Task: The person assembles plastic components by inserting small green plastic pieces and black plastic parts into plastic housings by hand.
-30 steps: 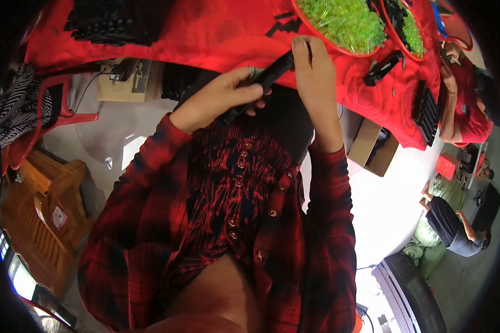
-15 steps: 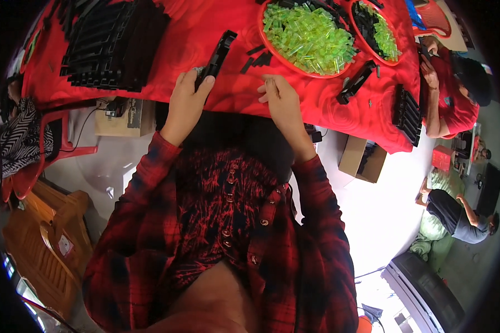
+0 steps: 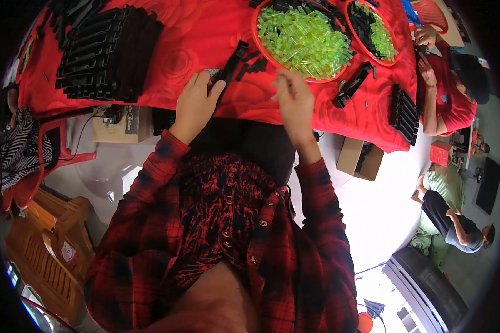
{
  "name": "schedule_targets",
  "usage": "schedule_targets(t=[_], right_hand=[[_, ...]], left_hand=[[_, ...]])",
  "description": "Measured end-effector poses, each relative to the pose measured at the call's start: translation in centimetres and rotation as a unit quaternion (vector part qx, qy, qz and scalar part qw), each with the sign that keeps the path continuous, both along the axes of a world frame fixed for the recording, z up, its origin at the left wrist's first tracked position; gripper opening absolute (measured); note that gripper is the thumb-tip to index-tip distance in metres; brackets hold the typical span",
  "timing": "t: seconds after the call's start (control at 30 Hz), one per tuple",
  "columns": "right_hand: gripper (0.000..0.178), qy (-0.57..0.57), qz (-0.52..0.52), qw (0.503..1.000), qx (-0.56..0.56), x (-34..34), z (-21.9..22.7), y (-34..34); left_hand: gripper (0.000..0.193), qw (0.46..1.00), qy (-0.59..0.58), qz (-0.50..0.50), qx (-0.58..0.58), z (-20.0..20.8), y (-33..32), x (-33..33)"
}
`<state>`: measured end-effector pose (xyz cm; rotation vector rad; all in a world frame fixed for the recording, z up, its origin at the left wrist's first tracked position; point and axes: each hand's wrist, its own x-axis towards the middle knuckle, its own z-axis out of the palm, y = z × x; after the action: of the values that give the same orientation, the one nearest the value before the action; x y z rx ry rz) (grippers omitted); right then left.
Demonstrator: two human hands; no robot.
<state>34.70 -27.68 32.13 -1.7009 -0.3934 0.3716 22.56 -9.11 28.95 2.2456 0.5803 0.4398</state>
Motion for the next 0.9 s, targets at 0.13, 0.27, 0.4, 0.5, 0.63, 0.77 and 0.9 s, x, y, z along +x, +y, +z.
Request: schedule_targets(t=[0.13, 0.27, 0.4, 0.5, 0.63, 0.77, 0.9], right_hand=[[0.022, -0.299, -0.065, 0.934, -0.183, 4.4, 0.7, -0.1], [0.023, -0.467, -0.061, 0.846, -0.249, 6.2, 0.4, 0.8], [0.029, -0.506, -0.048, 0.79, -0.343, 6.1, -0.2, 1.3], [0.033, -0.516, -0.051, 0.763, -0.385, 5.8, -0.2, 1.6], [0.035, -0.51, -0.046, 0.755, -0.41, 6.0, -0.6, 1.5], [0.035, -0.521, -0.03, 0.75, -0.406, 6.0, -0.3, 1.6], [0.033, -0.507, -0.024, 0.768, -0.39, 5.7, 0.2, 2.1]], left_hand=[[0.035, 0.999, 0.021, -0.017, -0.026, 0.4, 0.5, -0.1], [0.035, 0.999, 0.02, -0.025, -0.022, 0.3, 0.7, -0.3], [0.035, 1.0, 0.018, -0.013, -0.016, 0.6, 0.6, -0.1], [0.032, 1.0, 0.006, -0.006, -0.011, 0.3, 0.5, 0.0], [0.03, 1.0, -0.007, 0.0, 0.002, 0.0, 0.6, 0.0], [0.031, 1.0, 0.015, -0.005, -0.008, 0.5, 0.6, -0.2], [0.031, 1.0, 0.017, -0.001, -0.015, 0.7, 0.6, -0.2]])
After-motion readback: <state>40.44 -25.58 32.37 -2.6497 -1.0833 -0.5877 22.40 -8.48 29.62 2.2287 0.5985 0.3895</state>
